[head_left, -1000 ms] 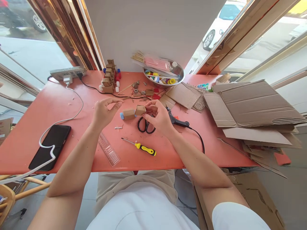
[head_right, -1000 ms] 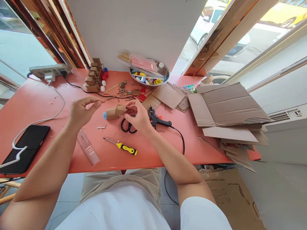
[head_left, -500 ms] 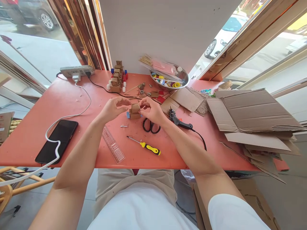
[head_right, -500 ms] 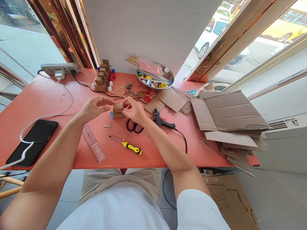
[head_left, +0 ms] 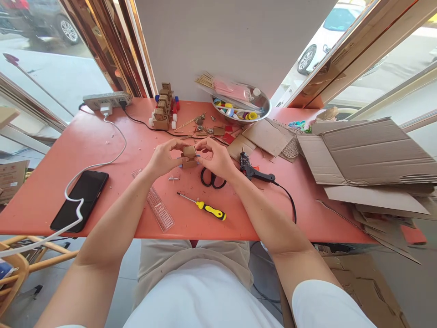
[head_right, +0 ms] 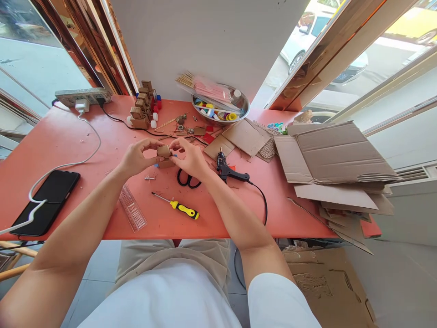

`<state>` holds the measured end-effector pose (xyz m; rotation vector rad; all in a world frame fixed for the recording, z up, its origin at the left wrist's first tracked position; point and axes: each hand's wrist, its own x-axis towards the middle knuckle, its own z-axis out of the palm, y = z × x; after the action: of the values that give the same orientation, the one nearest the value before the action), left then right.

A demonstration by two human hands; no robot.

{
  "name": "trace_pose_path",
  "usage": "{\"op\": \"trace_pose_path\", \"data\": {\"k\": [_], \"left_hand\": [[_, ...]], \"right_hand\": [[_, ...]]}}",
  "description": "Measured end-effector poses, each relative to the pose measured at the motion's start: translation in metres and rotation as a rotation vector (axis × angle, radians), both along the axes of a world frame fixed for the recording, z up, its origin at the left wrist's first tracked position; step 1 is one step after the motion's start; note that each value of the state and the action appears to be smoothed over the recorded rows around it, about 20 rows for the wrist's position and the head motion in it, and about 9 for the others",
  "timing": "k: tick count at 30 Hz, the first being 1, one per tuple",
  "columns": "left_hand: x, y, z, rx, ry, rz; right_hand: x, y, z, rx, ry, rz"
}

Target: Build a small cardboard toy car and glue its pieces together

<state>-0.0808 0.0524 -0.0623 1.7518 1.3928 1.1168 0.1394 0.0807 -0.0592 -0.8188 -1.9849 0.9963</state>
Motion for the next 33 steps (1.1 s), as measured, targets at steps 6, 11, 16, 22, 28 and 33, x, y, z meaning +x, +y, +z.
{"op": "trace_pose_path", "data": {"k": [6,11,16,22,28,33], "left_hand": [[-0.003,0.000,0.000,-0.005,0.082,0.038],[-0.002,0.000,0.001,-0.013,0.042,0.015],[0.001,0.001,0.001,-0.024,-0.007,0.004],[0.002,0.002,0.000,0.009,-0.237,0.099],[0.007,-0.002,0.006,0.071,-0.469,0.182],[0.010,-0.005,0.007,0.216,-0.475,0.245]], "right_hand": [[0.004,-0.006,0.003,0.021,-0.091,-0.067],[0.001,-0.010,0.005,0.049,-0.214,-0.109],[0.006,-0.010,0.018,0.074,-0.242,-0.162],[0.023,-0.017,0.058,-0.009,-0.572,-0.333],[0.006,-0.048,0.081,-0.151,-1.174,-0.188],[-0.009,-0.061,0.079,-0.176,-1.232,-0.176]]}}
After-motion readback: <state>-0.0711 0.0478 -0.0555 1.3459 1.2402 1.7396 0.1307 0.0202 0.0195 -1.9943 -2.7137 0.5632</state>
